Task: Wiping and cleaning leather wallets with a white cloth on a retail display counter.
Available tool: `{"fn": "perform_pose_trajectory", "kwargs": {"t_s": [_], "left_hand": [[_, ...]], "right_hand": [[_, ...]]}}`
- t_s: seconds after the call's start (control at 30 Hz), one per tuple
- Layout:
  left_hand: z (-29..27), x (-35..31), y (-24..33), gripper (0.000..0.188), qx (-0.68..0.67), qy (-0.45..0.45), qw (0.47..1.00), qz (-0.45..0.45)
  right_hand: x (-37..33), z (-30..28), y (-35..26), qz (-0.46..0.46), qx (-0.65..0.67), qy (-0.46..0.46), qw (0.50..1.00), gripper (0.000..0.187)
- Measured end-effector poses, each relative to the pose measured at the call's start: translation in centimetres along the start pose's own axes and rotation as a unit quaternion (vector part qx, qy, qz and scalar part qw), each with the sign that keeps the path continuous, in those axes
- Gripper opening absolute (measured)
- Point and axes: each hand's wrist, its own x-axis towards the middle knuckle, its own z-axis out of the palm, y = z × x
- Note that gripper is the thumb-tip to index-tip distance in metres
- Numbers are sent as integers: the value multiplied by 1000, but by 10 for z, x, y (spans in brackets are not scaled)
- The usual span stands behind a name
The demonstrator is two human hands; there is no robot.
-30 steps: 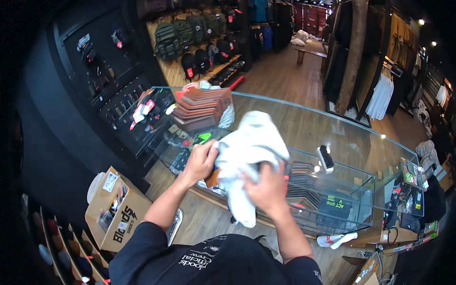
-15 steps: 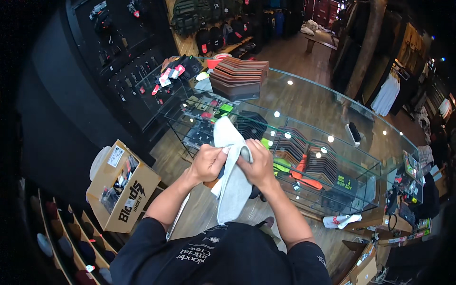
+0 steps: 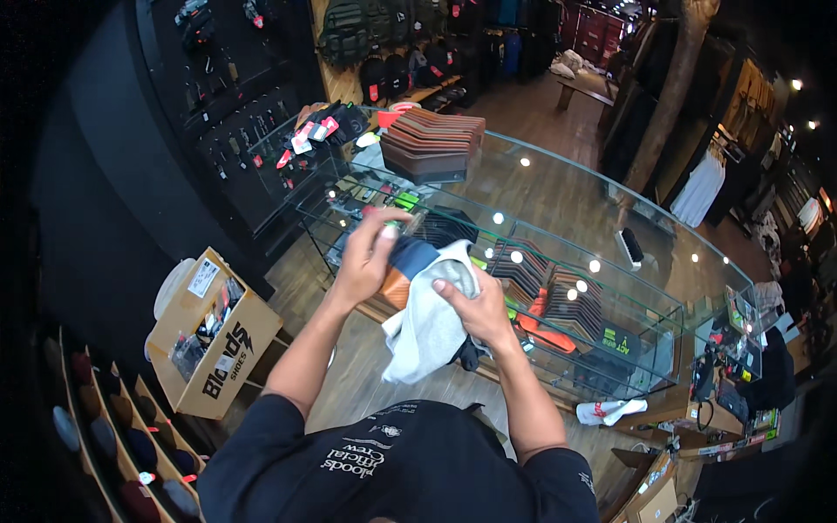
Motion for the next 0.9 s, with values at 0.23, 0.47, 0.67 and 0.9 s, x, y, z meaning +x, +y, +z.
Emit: {"fn": "perform_pose_trajectory", "kwargs": {"t_s": [0.23, 0.47, 0.67, 0.9], "left_hand": [[46, -73, 6, 48, -76, 79, 987, -122], [65, -72, 6, 53, -328, 30, 901, -281], [61, -37, 26, 51, -539, 84, 809, -218], [87, -57, 19, 56, -547, 116, 767, -314]], "right_hand": [[1, -24, 16, -68, -32, 109, 991, 39], [-12, -23, 3, -125, -104, 14, 987, 20], [-9, -56, 17, -127, -99, -58, 985, 26], [-8, -36, -21, -343, -291, -19, 893, 56]]}}
